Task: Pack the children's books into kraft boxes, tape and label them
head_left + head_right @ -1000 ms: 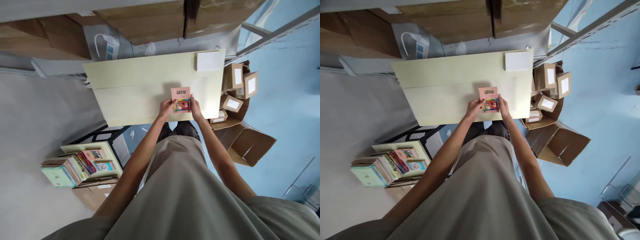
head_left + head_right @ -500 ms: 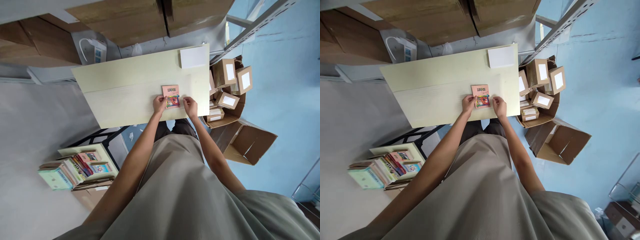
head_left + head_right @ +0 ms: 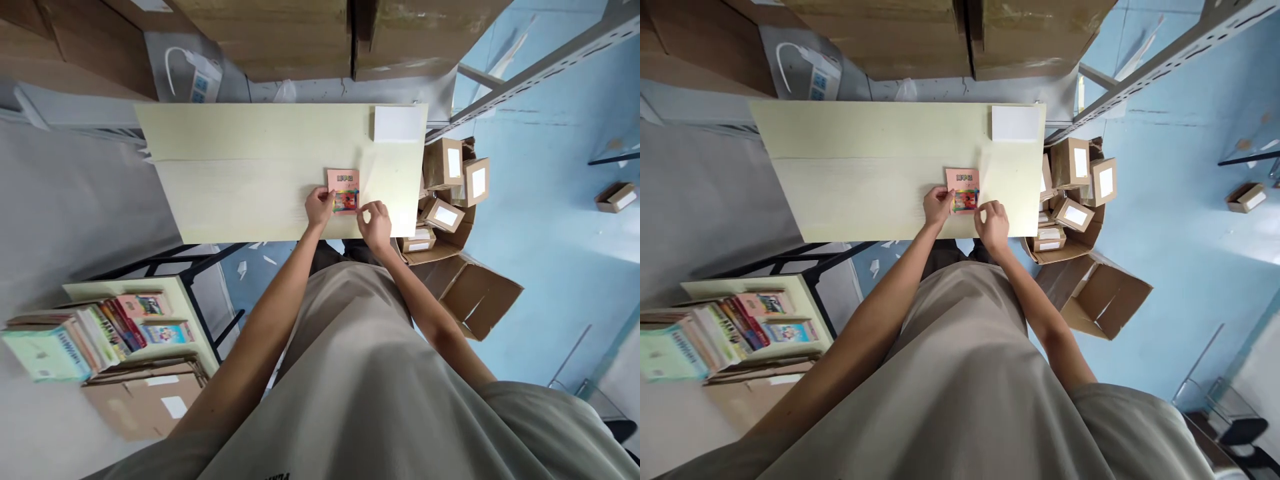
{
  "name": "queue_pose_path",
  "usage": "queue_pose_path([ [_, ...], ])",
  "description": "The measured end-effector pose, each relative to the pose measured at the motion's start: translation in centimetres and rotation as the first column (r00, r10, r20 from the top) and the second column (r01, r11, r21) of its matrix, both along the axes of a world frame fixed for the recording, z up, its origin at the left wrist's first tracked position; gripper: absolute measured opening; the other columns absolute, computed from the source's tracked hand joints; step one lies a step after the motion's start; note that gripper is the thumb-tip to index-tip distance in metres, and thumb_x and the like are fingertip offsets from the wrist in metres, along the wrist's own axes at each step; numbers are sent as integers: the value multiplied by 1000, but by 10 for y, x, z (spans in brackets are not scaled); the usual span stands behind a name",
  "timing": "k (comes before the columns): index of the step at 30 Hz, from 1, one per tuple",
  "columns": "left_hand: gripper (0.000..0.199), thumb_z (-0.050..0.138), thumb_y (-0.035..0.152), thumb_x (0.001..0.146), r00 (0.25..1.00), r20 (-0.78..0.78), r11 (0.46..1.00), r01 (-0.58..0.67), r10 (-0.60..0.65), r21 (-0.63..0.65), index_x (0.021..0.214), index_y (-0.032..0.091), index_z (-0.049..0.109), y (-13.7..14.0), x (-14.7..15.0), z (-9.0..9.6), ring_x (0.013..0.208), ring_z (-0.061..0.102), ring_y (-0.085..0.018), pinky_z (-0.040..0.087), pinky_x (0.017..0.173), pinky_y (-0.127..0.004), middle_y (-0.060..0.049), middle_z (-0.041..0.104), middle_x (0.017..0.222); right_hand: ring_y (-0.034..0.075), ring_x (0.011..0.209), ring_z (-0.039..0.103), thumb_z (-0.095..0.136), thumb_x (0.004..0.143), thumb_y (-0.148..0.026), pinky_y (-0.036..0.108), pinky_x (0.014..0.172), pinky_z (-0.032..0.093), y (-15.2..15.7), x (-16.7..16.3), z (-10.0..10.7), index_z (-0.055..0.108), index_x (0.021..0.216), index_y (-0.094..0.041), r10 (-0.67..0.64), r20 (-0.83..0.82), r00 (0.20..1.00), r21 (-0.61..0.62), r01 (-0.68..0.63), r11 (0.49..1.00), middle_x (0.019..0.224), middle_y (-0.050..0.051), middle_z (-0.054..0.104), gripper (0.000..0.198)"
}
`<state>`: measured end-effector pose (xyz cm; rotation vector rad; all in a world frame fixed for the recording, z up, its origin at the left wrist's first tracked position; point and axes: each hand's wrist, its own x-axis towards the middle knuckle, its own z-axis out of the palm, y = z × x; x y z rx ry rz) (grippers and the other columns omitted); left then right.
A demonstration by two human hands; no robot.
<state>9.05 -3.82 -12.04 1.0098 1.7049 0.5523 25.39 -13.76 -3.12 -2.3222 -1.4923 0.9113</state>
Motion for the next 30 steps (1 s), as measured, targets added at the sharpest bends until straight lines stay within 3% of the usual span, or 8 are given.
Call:
queue_pose_path([
  [3, 20, 84, 43, 100, 999, -40, 999, -32, 33, 27, 99, 24, 76, -2, -6, 2, 102, 82, -27, 63, 100, -38, -8, 85, 100, 36, 134, 68, 52, 120, -27, 49, 120, 59, 17, -27, -3, 77, 119, -24, 167, -12, 986, 24, -167, 986, 139, 19, 76, 25],
  [7, 28, 79, 51, 110, 996, -49, 997, -75, 75, 11, 104, 24, 74, -4, -14, 9, 106, 82, -29, 63, 103, -40, -8, 83, 99, 37, 139, 67, 49, 122, -25, 52, 121, 62, 39, -55, -24, 77, 123, -21, 271, -46, 961, -20, -272, 962, 144, 22, 75, 29],
  [14, 14, 86, 31, 99, 987, -156, 999, 43, -41, 10, 91, 24, 77, -1, -11, 12, 108, 80, -33, 61, 114, -47, -13, 86, 108, 37, 147, 67, 58, 115, -25, 54, 122, 64, 43, -58, -38, 75, 136, -21, 341, -115, 933, -32, -347, 937, 156, 20, 72, 27],
  [16, 14, 85, 29, 99, 986, -167, 1000, 7, -7, -6, 90, 23, 77, -1, -9, 10, 107, 80, -33, 61, 113, -48, -13, 86, 106, 36, 143, 69, 60, 116, -32, 53, 121, 64, 46, -41, -39, 74, 136, -21, 290, -118, 950, -27, -295, 955, 156, 20, 72, 27],
  [19, 14, 87, 27, 97, 985, -161, 998, -61, 60, -3, 89, 24, 75, -1, -7, 8, 100, 80, -31, 61, 108, -46, -10, 85, 98, 36, 132, 75, 59, 117, -38, 54, 116, 66, 63, -7, -48, 70, 144, -21, 72, -112, 991, -44, -77, 996, 153, 22, 74, 34],
  [22, 12, 86, 27, 98, 985, -154, 997, -77, 79, 19, 92, 24, 76, -3, -6, 10, 97, 80, -28, 62, 104, -42, -8, 86, 99, 35, 120, 79, 66, 114, -44, 56, 112, 66, 90, 18, -63, 71, 140, -22, -124, -185, 975, -105, 106, 989, 137, 20, 83, 35],
  [27, 14, 74, 28, 108, 978, -199, 997, 67, -58, 41, 96, 23, 79, -2, -6, 16, 103, 81, -26, 62, 108, -38, -8, 86, 104, 30, 107, 78, 71, 110, -47, 50, 105, 66, 115, 24, -73, 74, 102, -23, -224, -282, 933, -206, 169, 964, 111, 13, 85, 25],
  [30, 10, 71, 26, 112, 963, -268, 998, 41, -27, 47, 110, 22, 80, -3, -7, 21, 112, 81, -28, 62, 115, -43, -13, 84, 120, 28, 101, 78, 71, 108, -42, 47, 100, 65, 117, 23, -69, 72, 94, -24, -226, -283, 932, -210, 169, 963, 98, 9, 81, 23],
])
